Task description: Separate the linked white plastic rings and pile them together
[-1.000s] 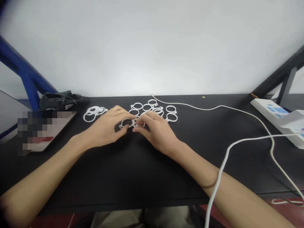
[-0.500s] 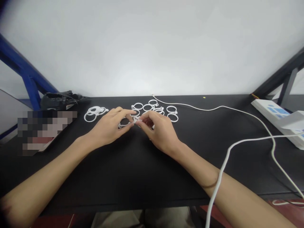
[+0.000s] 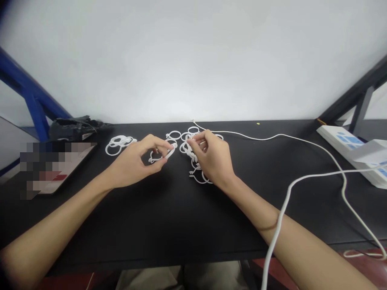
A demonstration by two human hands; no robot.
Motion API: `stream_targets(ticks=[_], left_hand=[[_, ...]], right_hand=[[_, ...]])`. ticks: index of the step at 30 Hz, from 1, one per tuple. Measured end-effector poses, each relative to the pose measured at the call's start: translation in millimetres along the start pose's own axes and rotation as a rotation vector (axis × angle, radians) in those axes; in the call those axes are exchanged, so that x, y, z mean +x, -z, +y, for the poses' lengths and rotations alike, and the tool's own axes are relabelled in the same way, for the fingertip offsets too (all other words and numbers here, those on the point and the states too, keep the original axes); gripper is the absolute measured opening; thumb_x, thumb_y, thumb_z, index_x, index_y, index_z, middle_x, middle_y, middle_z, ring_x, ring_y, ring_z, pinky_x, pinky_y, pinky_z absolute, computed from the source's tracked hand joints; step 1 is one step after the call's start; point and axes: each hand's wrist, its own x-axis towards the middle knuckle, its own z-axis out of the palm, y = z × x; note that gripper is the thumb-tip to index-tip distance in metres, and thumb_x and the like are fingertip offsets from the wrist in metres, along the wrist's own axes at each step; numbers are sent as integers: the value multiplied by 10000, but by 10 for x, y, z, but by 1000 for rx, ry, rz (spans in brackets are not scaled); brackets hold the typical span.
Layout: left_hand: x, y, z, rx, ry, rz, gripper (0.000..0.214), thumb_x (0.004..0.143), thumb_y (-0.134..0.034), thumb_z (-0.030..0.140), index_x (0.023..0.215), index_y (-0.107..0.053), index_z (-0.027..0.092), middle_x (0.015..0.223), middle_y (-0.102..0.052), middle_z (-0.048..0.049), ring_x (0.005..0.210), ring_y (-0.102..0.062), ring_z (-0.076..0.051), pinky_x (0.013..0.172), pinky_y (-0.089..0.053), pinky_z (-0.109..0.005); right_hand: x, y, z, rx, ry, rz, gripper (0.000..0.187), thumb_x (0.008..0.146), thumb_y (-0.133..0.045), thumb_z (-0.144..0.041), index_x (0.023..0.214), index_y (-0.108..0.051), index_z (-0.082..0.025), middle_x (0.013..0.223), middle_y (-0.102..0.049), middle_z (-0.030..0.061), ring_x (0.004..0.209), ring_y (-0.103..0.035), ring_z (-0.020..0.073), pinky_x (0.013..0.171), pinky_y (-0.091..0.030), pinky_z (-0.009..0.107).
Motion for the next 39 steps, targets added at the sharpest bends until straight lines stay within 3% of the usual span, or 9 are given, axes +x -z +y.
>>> stream_targets(ticks=[6, 8, 11, 15, 20, 25, 32, 39], left_hand=[[0, -82, -48, 177, -51, -128, 218, 857, -564, 229, 1075, -581, 232, 901, -653, -8, 943, -539, -208, 851, -455, -385], [12, -91, -28, 251, -27, -73, 201, 858, -589, 303, 1036, -562, 214, 935, -648, -21, 918, -537, -212, 830, -446, -386], [27, -86, 10, 324, -11, 54, 372, 853, -612, 426, 1130, -518, 197, 1079, -635, -53, 942, -543, -220, 842, -438, -387], [23, -116, 32, 417, -117, 63, 568, 862, -589, 524, 1297, -453, 184, 1222, -619, -84, 1027, -551, -248, 872, -413, -393], [18, -185, 41, 454, -160, 80, 356, 915, -545, 413, 1181, -538, 176, 1121, -662, -68, 964, -565, -231, 797, -414, -367], [34, -187, 46, 396, -124, 70, 333, 878, -578, 321, 1170, -527, 170, 1139, -632, -71, 992, -548, -227, 849, -435, -373], [40, -140, 12, 348, -75, 51, 507, 827, -582, 227, 1300, -411, 158, 1200, -600, -86, 1034, -531, -233, 886, -465, -386], [13, -117, 22, 304, -110, 24, 494, 839, -572, 216, 1306, -421, 159, 1218, -581, -85, 1060, -509, -230, 913, -462, -396]], right_hand=[[-34, 1, -27, 102, 0, -20, 155, 868, -625, -342, 811, -624, -198, 653, -662, -10, 580, -586, 114, 565, -454, 256], [-54, -12, -33, 129, -1, -44, 171, 870, -628, -357, 810, -624, -197, 662, -668, -8, 579, -589, 115, 570, -463, 261], [-76, -27, -48, 159, -6, -80, 182, 870, -635, -363, 805, -622, -194, 652, -663, -9, 570, -586, 116, 565, -468, 261], [-104, -25, -86, 210, 18, -117, 182, 869, -644, -355, 787, -613, -195, 687, -674, -8, 603, -607, 118, 564, -474, 245], [-126, -23, -102, 234, 33, -158, 177, 861, -658, -349, 778, -610, -200, 693, -672, -13, 607, -617, 114, 567, -480, 235], [-114, -22, -69, 176, 8, -150, 223, 832, -687, -387, 831, -570, -197, 686, -661, -11, 582, -607, 123, 531, -475, 241], [-97, 12, -53, 107, 362, -256, 164, 928, -556, -230, 1079, -617, -213, 917, -672, 20, 680, -606, 102, 622, -499, 234], [-111, 13, -62, 96, 413, -255, 153, 926, -524, -156, 1043, -616, -193, 885, -645, 18, 712, -592, 102, 631, -487, 223]])
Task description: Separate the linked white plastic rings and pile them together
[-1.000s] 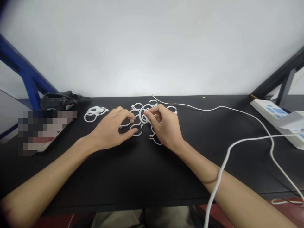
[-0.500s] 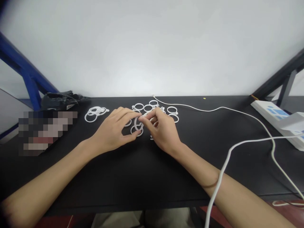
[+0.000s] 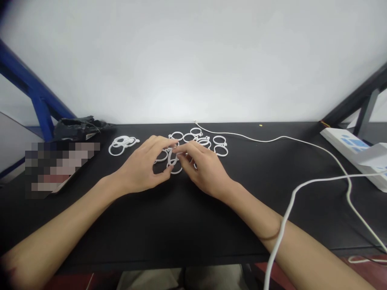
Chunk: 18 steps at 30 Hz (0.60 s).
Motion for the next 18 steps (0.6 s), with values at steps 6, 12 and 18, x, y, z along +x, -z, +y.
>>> stream_targets(ticks=[6, 12, 18], left_hand=[[6, -40, 0, -5, -29, 43, 297, 906, -565, 326, 1166, -511, 194, 1164, -605, -64, 1021, -525, -215, 903, -470, -397], [23, -6, -125, 72, 18, 83, 248, 906, -546, 323, 1126, -537, 207, 1097, -598, -54, 1000, -533, -211, 869, -475, -365], [-66, 139, -616, 492, 509, 37, 348, 854, -484, 295, 1154, -561, 135, 1132, -566, -162, 1080, -515, -340, 907, -439, -479]], right_hand=[[6, -4, -38, 8, -8, 10, 89, 927, -531, -166, 963, -608, -196, 852, -654, 5, 719, -591, 110, 664, -487, 241], [-6, -38, 16, -70, -38, -22, 271, 948, -527, -246, 1215, -544, -205, 1040, -682, 49, 934, -627, 178, 832, -520, 334], [-35, -63, 89, -307, 90, -234, 301, 883, -563, -215, 1174, -610, -157, 1149, -645, 112, 1148, -510, 286, 1001, -454, 480]])
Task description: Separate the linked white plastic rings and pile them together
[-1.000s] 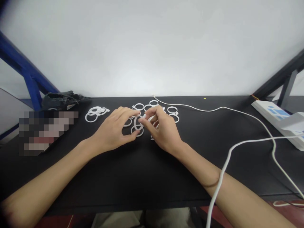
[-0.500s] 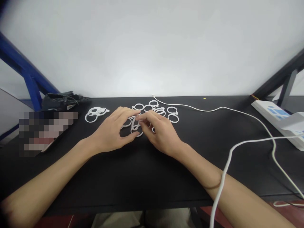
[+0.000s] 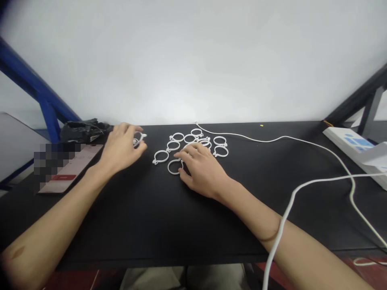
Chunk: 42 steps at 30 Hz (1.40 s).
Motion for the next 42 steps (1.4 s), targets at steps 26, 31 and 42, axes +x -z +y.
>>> stream_targets(ticks=[26, 31, 42], left_hand=[[56, -23, -413, 29, 114, 58, 290, 824, -413, 173, 982, -655, 177, 1053, -666, -160, 1061, -532, -382, 831, -457, -536], [26, 66, -136, -185, -129, 170, 255, 872, -422, 203, 999, -642, 227, 1021, -672, -70, 1009, -550, -277, 927, -447, -445], [-2, 107, -7, -251, -199, 185, 210, 904, -438, 236, 975, -635, 237, 988, -682, -43, 976, -558, -249, 920, -447, -412]], right_hand=[[16, 47, -54, 120, -68, 105, 224, 971, -440, -171, 1137, -586, -205, 1018, -682, 80, 942, -601, 210, 836, -493, 375], [11, 19, -56, 217, -156, 201, 195, 930, -535, -196, 1122, -566, -191, 1056, -674, 79, 972, -636, 207, 814, -523, 355], [17, 27, -63, 288, -151, 255, 174, 915, -539, -156, 1026, -661, -210, 921, -696, 28, 803, -635, 146, 727, -511, 280]])
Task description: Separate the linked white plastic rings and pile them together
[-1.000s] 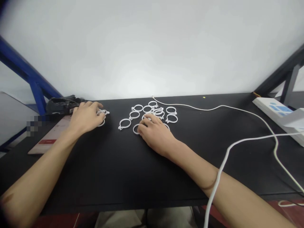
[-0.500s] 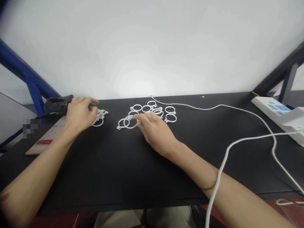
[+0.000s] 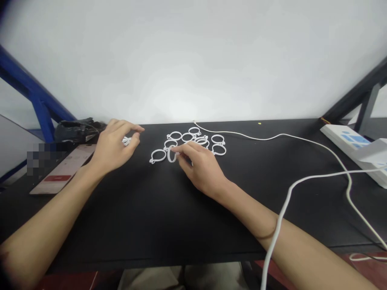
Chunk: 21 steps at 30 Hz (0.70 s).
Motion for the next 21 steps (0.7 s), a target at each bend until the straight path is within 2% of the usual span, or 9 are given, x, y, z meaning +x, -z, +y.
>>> stream_targets(ticks=[6, 9, 11, 14, 16, 18, 20, 21], left_hand=[[-34, 5, 219, -160, -118, -68, 185, 919, -498, 304, 1034, -616, 218, 1017, -671, -45, 996, -560, -233, 918, -454, -413], [-70, -13, 357, -237, -214, -170, 366, 864, -605, 436, 1155, -572, 218, 1098, -647, -55, 1019, -535, -242, 901, -458, -415], [-93, -40, 446, -250, -277, -218, 468, 846, -630, 460, 1229, -530, 211, 1137, -629, -65, 1025, -524, -241, 900, -454, -411], [-104, -83, 536, -238, -318, -219, 329, 900, -573, 375, 1178, -552, 200, 1090, -628, -63, 978, -525, -218, 874, -454, -384], [-88, -99, 525, -221, -305, -197, 243, 917, -542, 336, 1116, -575, 201, 1050, -626, -58, 942, -522, -209, 840, -459, -362], [-59, -103, 429, -168, -241, -175, 248, 906, -555, 354, 1105, -581, 208, 1041, -617, -60, 954, -523, -220, 840, -462, -365], [-34, -99, 250, -52, -113, -155, 289, 884, -574, 403, 1104, -588, 216, 1051, -611, -71, 1001, -529, -251, 867, -459, -398], [-28, -96, 139, 27, -33, -151, 312, 874, -576, 436, 1094, -595, 215, 1054, -610, -81, 1023, -531, -273, 878, -457, -420]], right_hand=[[28, 42, -42, 20, -12, -16, 135, 891, -570, -150, 957, -675, -202, 858, -700, 7, 722, -626, 118, 674, -497, 240], [35, 53, -63, 25, 9, -22, 115, 887, -574, -146, 930, -671, -191, 852, -700, 11, 726, -622, 118, 675, -490, 241], [31, 48, -68, 37, 21, -28, 103, 885, -576, -145, 914, -666, -186, 855, -702, 15, 736, -627, 121, 677, -489, 243], [16, 25, -50, 64, 21, -35, 118, 908, -563, -173, 961, -662, -211, 912, -717, 8, 778, -650, 127, 716, -509, 256], [2, 3, -21, 56, -1, -52, 207, 915, -564, -194, 1106, -627, -243, 1008, -718, 10, 874, -667, 147, 799, -526, 294], [-11, -15, 15, 7, -30, -85, 383, 901, -592, -226, 1277, -527, -263, 1111, -691, 33, 994, -653, 187, 874, -526, 362], [-17, -24, 47, -71, -31, -128, 468, 892, -607, -258, 1338, -468, -255, 1163, -657, 67, 1075, -613, 229, 912, -514, 425], [-17, -23, 59, -110, -17, -147, 441, 896, -599, -266, 1321, -484, -244, 1166, -646, 80, 1089, -594, 242, 919, -506, 444]])
